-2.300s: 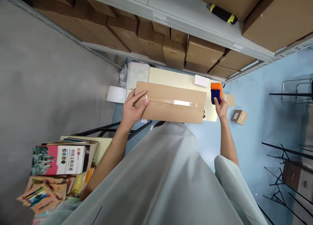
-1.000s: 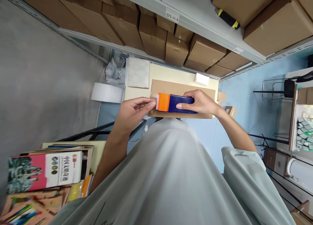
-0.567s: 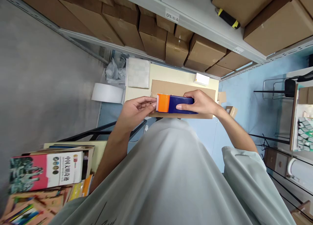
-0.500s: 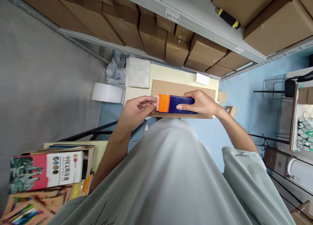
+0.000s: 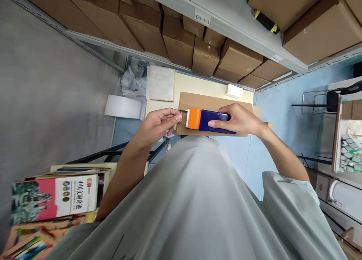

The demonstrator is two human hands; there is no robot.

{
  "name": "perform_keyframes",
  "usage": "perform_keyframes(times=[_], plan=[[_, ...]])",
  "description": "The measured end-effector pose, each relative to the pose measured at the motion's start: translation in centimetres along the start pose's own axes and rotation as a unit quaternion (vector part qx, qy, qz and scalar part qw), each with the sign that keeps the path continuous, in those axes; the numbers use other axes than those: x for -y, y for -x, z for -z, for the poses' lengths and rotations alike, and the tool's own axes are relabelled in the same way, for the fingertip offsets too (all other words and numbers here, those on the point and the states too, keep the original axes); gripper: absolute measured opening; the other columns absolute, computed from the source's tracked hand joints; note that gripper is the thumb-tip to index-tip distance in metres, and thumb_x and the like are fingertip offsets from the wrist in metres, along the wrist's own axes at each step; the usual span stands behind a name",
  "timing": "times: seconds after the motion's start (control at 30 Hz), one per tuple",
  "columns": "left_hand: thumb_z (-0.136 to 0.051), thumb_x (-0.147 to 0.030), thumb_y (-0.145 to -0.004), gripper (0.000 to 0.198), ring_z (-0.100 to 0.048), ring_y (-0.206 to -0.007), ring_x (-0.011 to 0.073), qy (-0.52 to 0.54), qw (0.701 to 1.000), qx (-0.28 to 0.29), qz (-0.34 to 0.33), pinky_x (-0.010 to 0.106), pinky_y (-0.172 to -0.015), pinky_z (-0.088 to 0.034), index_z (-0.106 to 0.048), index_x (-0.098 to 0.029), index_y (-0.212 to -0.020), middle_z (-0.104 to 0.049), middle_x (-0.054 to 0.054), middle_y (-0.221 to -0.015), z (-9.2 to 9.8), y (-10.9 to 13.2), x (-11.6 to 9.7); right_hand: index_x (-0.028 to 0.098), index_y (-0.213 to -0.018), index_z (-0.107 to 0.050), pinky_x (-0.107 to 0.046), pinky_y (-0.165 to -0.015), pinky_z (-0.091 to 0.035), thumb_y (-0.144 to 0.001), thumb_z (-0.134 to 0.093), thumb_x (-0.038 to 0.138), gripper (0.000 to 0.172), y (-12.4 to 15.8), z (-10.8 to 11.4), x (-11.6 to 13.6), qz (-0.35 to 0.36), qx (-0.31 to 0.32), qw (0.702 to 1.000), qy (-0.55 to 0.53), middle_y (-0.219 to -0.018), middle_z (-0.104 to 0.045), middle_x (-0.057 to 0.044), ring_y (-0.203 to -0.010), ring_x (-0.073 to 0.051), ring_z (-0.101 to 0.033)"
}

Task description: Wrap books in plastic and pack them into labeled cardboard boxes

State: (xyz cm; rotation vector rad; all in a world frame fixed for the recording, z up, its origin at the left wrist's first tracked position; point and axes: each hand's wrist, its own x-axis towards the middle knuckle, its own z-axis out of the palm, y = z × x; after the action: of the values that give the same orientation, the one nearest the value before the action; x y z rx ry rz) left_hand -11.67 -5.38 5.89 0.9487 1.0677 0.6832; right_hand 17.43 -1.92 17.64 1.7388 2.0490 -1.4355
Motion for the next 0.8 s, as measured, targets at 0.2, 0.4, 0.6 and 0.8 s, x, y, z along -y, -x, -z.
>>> perform_keyframes(times=[0.2, 0.4, 0.6, 0.8], plan=[[-0.088, -0.069, -0.081, 0.052, -0.052, -0.055, 0.0131, -0.006, 1.0, 0.005, -0.009, 0.03, -0.053, -0.049, -0.077, -0.02, -0.095, -0.068, 0.003, -0.08, 1.1, -0.6, -0.1, 0.023, -0.072, -0.059, -0.032, -0.058, -0.031, -0.082, -0.074, 0.1, 0.079, 0.8, 0.8, 0.6, -0.021, -0.005, 1.0, 0.019, -0.064, -0.054, 0.002, -0.062, -0.014, -0.044], [-0.09, -0.062, -0.079, 0.047, -0.052, -0.059, 0.0122, -0.005, 0.999, -0.042, -0.01, 0.029, -0.055, -0.049, -0.075, -0.019, -0.091, -0.07, 0.005, -0.087, 3.9, -0.7, 0.7, 0.023, -0.076, -0.066, -0.033, -0.058, -0.033, -0.081, -0.075, 0.098, 0.076, 2.0, 2.3, 0.0, -0.077, -0.022, 0.996, 0.04, -0.065, -0.058, 0.001, -0.061, -0.016, -0.047], [-0.092, -0.062, -0.074, 0.048, -0.046, -0.057, 0.0107, 0.04, 0.998, -0.043, 0.0, 0.027, -0.052, -0.047, -0.072, -0.02, -0.086, -0.061, 0.0, -0.074, 4.1, -1.9, 2.4, 0.023, -0.076, -0.067, -0.033, -0.057, -0.032, -0.082, -0.079, 0.095, 0.073, 1.1, 2.3, -0.3, -0.082, -0.027, 0.994, 0.067, -0.064, -0.056, 0.002, -0.06, -0.015, -0.044], [-0.093, -0.063, -0.074, 0.049, -0.049, -0.056, 0.0117, 0.044, 0.998, -0.052, -0.011, 0.027, -0.052, -0.045, -0.071, -0.021, -0.084, -0.062, 0.001, -0.073, 4.8, -2.5, 2.5, 0.023, -0.082, -0.075, -0.034, -0.057, -0.034, -0.083, -0.078, 0.094, 0.072, 0.3, 2.7, 0.8, -0.075, -0.029, 0.995, 0.066, -0.064, -0.058, 0.002, -0.06, -0.016, -0.047]])
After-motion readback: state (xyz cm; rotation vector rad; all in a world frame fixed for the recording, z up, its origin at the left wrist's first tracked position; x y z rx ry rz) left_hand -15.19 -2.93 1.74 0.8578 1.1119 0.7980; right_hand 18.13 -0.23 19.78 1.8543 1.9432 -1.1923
